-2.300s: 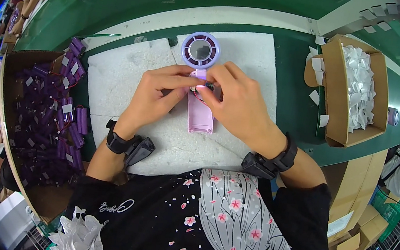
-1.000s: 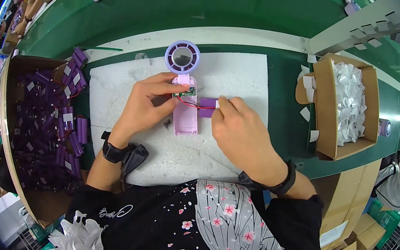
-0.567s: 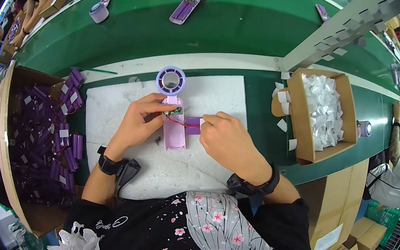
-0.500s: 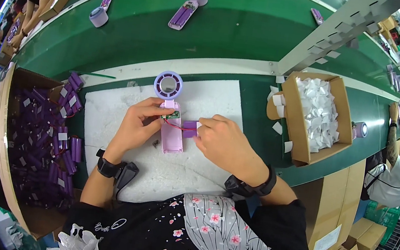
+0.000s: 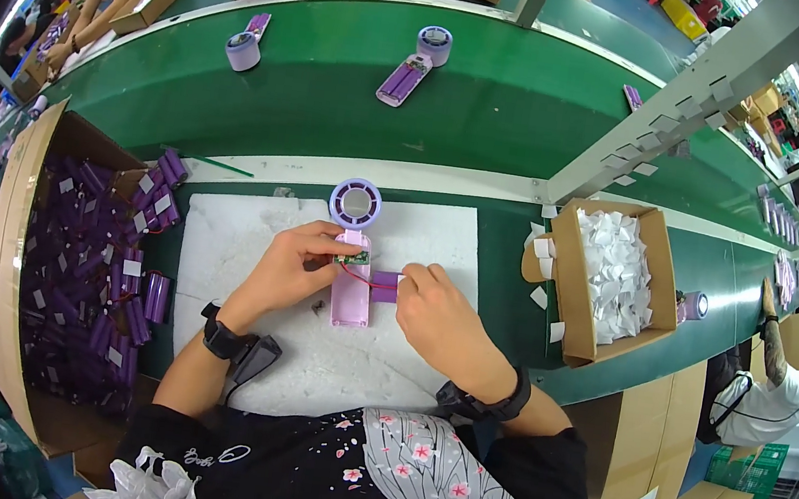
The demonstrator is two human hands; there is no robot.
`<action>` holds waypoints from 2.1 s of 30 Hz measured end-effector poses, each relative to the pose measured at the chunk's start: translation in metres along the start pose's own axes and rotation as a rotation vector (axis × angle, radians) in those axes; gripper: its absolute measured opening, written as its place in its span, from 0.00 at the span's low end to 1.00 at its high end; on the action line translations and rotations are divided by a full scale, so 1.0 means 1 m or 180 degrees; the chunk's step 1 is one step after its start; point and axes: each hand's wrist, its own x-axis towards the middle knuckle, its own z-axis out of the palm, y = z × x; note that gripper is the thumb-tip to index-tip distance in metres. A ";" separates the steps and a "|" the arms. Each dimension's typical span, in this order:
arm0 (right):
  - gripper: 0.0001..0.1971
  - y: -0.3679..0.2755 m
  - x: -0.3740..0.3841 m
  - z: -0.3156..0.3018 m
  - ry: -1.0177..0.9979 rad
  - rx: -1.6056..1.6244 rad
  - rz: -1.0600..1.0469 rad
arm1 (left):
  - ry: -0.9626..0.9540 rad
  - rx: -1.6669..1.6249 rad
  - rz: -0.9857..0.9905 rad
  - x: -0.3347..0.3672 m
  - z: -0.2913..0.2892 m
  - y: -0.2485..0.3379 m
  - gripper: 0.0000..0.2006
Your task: The recorder is seen assembling small portable handheld fans at a factory workstation.
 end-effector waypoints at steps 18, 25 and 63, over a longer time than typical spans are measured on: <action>0.21 0.051 0.019 0.000 0.0523 0.0990 0.0221 | 0.0175 -0.0037 -0.0144 0.009 0.005 -0.007 0.19; 0.20 0.027 0.023 -0.006 -0.0460 0.1667 0.0549 | 0.0281 0.0065 -0.0056 0.011 -0.003 0.002 0.19; 0.39 0.020 0.015 -0.021 -0.0694 0.3099 0.0372 | 0.0353 0.0766 0.0406 0.011 0.002 0.017 0.15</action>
